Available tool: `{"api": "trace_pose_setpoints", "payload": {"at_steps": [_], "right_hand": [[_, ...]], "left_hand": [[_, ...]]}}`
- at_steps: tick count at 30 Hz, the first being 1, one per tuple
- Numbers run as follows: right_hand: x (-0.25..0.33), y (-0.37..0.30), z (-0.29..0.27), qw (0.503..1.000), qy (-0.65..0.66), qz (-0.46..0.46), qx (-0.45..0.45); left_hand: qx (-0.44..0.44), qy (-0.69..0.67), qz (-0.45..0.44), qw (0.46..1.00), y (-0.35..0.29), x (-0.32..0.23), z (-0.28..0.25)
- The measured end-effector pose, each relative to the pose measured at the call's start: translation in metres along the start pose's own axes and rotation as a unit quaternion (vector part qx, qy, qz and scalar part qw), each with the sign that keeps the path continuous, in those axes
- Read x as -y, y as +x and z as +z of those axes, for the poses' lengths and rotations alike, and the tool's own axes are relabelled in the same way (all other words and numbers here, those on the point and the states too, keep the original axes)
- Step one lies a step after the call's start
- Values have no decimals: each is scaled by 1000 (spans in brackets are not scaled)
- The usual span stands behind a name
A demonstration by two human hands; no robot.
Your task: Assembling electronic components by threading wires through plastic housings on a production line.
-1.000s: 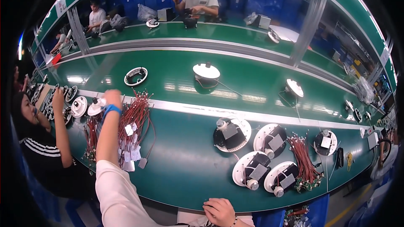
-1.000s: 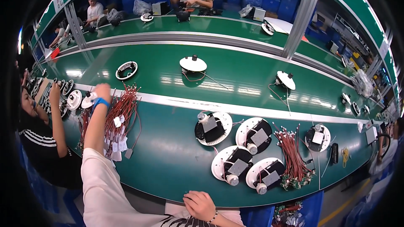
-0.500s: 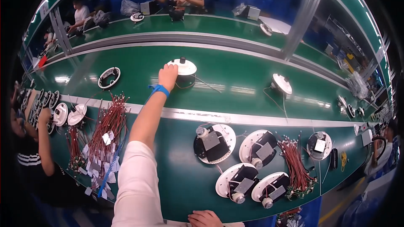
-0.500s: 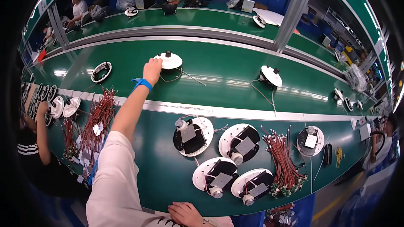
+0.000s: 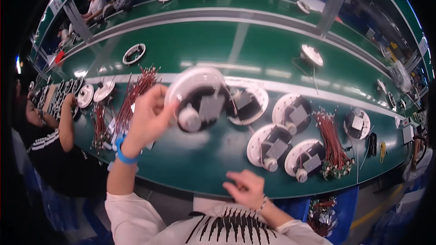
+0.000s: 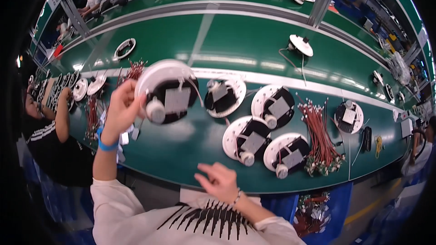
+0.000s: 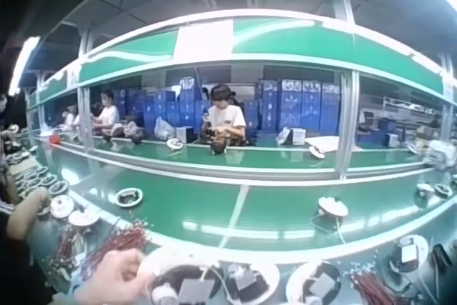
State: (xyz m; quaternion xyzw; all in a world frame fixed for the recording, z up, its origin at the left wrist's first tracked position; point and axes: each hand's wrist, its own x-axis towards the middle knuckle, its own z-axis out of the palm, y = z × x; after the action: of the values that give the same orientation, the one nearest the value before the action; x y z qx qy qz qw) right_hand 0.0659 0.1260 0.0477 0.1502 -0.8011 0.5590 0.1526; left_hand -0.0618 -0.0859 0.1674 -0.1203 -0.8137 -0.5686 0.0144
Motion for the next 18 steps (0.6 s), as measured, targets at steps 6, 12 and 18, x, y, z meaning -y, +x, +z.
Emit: {"api": "trace_pose_setpoints", "payload": {"at_steps": [6, 12, 18], "right_hand": [[6, 34, 3, 999, 17, -25, -36], [11, 41, 13, 1000, -13, 19, 5], [1, 50, -5, 994, 54, 71, 61]], "left_hand": [[26, -146, -104, 983, -97, 28, 22], [-20, -178, -118, 977, -136, 58, 40], [-13, -184, -141, 973, -142, 61, 41]]}}
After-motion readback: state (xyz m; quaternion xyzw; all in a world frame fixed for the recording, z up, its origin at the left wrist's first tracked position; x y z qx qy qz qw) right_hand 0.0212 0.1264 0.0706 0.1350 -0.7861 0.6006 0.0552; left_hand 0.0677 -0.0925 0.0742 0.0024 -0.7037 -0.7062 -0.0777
